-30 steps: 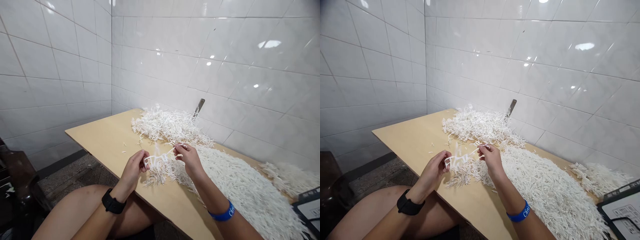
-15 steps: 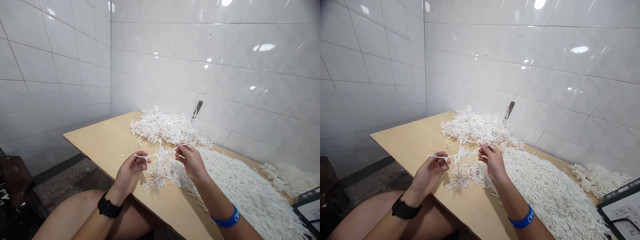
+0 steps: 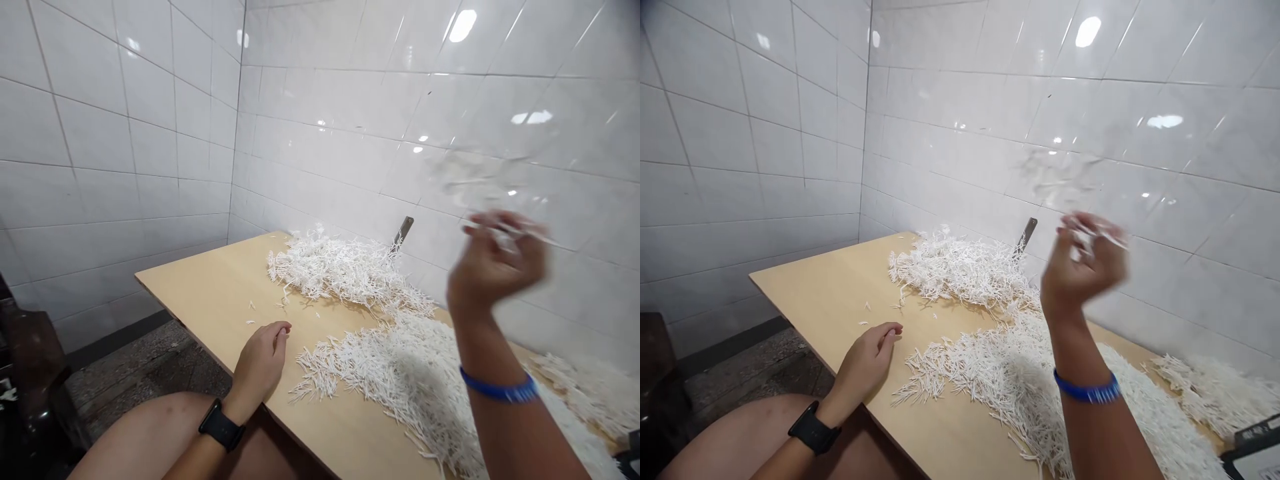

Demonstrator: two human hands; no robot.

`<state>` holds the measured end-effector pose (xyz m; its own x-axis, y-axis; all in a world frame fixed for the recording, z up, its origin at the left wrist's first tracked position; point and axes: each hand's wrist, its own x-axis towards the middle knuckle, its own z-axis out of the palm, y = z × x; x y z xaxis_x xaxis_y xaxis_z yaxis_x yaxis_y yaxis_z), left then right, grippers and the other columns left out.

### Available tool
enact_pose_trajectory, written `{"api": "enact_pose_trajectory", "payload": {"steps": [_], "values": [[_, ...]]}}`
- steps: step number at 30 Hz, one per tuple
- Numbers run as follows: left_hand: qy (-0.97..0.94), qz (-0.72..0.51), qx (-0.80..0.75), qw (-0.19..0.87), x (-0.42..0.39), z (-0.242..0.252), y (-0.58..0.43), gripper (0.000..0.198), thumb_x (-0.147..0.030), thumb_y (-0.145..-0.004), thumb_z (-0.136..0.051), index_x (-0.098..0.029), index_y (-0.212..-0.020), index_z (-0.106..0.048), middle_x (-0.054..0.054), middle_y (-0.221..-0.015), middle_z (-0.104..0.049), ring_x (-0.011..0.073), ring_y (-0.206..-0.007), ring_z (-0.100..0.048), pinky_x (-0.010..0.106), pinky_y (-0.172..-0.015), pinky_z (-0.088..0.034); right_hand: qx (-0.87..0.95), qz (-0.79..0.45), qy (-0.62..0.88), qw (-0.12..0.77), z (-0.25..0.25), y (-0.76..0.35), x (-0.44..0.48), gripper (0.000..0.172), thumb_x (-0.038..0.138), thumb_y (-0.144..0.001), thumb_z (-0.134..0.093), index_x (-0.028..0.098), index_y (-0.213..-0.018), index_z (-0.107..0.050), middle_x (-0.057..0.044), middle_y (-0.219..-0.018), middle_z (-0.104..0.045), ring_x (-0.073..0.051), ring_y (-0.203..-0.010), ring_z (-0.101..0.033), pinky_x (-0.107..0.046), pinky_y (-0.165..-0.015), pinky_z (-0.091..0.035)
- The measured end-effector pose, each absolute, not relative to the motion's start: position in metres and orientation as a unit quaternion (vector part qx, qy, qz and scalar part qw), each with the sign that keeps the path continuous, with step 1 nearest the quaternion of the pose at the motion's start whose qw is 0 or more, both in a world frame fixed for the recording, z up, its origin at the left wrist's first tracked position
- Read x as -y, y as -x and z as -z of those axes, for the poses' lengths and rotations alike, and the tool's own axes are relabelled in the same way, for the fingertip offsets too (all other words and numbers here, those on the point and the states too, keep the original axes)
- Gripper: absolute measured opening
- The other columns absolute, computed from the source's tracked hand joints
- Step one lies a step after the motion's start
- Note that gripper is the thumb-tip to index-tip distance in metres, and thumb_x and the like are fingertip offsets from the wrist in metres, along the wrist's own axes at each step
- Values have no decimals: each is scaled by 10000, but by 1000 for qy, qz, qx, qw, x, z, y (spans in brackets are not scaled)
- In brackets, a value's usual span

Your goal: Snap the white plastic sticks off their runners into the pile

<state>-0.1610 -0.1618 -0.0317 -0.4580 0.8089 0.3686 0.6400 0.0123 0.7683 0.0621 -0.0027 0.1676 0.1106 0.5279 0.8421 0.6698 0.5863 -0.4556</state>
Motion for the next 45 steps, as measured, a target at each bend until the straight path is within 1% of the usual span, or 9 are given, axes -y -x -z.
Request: {"api": "enact_pose_trajectory", "payload": {"steps": [2, 6, 14, 19, 24, 32, 35, 41, 45], "values": [[-521, -457, -718, 70, 163, 30, 160, 323, -296, -936, -335, -192, -1007, -632, 71, -1004, -693, 225, -936, -623, 339, -811, -438, 716, 42, 501, 484, -166, -45, -29, 395, 274, -929, -395, 175, -1293, -511, -131, -1344, -527, -263, -1234, -500, -394, -963, -470], [-523, -441, -727, 52, 164, 28, 159, 313, -257, -939, -325, -201, -972, -632, 57, -941, -696, 217, -891, -620, 327, -777, -422, 763, -19, 532, 366, -135, -23, -58, 284, 183, -776, -557, 121, -1022, -684, -127, -911, -733, -275, -853, -679, -373, -739, -538], [-524, -433, -732, 50, 165, 31, 159, 300, -198, -928, -329, -211, -927, -629, 47, -885, -685, 210, -843, -601, 326, -759, -387, 893, -43, 372, 250, -94, 102, -17, 364, 265, -941, -333, 204, -1103, -653, -51, -1111, -696, -167, -996, -642, -269, -831, -501], [-534, -418, -734, 45, 167, 30, 158, 312, -187, -928, -316, -203, -913, -628, 60, -861, -674, 214, -826, -592, 337, -756, -384, 948, -13, 290, 130, -86, 207, -11, 276, 193, -874, -568, 247, -1136, -634, -51, -1272, -599, -235, -1190, -515, -383, -1025, -381], [-521, -414, -745, 50, 168, 31, 160, 292, -162, -907, -342, -194, -895, -631, 62, -854, -664, 212, -832, -585, 350, -787, -395, 938, -4, 341, 65, -80, 250, -24, 328, 322, -909, -563, 155, -1191, -553, -93, -1198, -579, -217, -1018, -599, -432, -854, -514], [-529, -428, -730, 63, 168, 32, 161, 295, -169, -917, -320, -202, -877, -610, 48, -842, -649, 204, -824, -571, 354, -784, -391, 889, 74, 417, 175, -206, 226, -87, 266, 293, -899, -574, 141, -1117, -590, -90, -1141, -604, -218, -1011, -596, -429, -862, -498], [-533, -429, -726, 63, 168, 32, 162, 291, -167, -915, -326, -202, -876, -612, 43, -838, -649, 203, -820, -568, 351, -779, -388, 851, 118, 447, 250, -245, 205, -97, 212, 184, -876, -567, 108, -1065, -622, -163, -1112, -609, -269, -1030, -586, -399, -846, -463], [-536, -424, -727, 61, 169, 30, 163, 288, -171, -912, -337, -197, -884, -622, 54, -848, -664, 209, -817, -574, 342, -763, -374, 767, 140, 503, 373, -274, 152, -108, 234, 129, -843, -548, 64, -1053, -628, -160, -991, -631, -205, -909, -603, -313, -713, -439], [-536, -425, -727, 59, 170, 30, 163, 299, -166, -913, -332, -199, -901, -629, 55, -841, -667, 209, -819, -580, 338, -764, -366, 718, 166, 522, 429, -295, 117, -124, 327, 107, -901, -409, -89, -1127, -540, -194, -939, -611, -118, -755, -611, -259, -578, -394]]}}
